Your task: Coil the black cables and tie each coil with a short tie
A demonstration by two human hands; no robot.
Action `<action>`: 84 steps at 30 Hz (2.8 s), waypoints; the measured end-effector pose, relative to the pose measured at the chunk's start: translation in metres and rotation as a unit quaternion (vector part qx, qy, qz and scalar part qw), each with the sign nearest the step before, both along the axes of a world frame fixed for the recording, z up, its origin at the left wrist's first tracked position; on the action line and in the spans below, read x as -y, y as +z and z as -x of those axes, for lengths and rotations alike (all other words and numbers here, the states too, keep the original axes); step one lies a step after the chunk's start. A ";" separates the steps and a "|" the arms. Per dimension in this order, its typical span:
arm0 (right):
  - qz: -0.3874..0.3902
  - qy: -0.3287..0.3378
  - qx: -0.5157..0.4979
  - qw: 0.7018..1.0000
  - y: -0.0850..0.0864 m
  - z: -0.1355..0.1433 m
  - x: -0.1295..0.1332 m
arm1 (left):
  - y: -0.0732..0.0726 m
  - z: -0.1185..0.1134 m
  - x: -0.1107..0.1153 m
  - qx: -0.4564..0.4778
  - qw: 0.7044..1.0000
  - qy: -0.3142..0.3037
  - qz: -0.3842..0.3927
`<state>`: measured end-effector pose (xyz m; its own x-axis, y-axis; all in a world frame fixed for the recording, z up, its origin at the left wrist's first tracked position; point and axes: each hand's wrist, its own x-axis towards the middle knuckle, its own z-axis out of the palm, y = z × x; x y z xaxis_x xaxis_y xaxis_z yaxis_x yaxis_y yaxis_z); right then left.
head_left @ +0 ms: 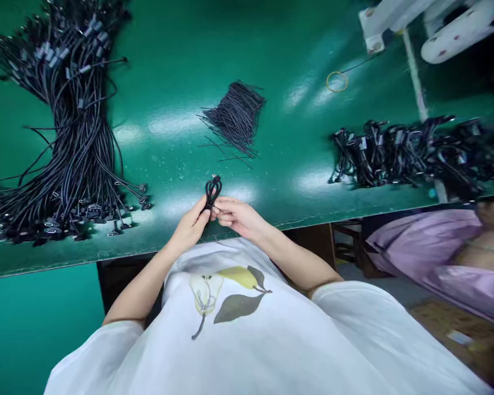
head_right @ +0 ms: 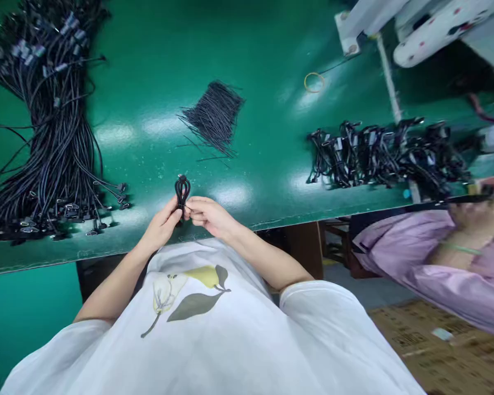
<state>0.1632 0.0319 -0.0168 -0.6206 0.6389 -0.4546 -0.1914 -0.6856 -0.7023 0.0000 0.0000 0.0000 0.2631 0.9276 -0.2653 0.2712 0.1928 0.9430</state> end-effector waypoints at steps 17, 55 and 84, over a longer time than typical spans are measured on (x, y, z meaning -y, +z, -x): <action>-0.769 0.135 0.411 0.470 -0.004 -0.031 -0.026 | -0.001 0.021 0.000 0.050 0.999 0.003 0.012; -0.625 -0.016 0.502 0.598 -0.012 -0.007 -0.001 | -0.009 -0.005 -0.040 0.165 0.934 0.317 0.002; -0.459 -0.233 0.737 0.438 -0.072 -0.222 -0.057 | -0.029 0.131 -0.006 -0.481 0.851 0.151 -0.149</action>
<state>0.3847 0.0892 -0.0888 0.2090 0.8736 0.4395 0.9650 -0.1113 -0.2376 -0.1312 0.0061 -0.0292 -0.2053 0.9780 0.0369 0.9254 0.1817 0.3326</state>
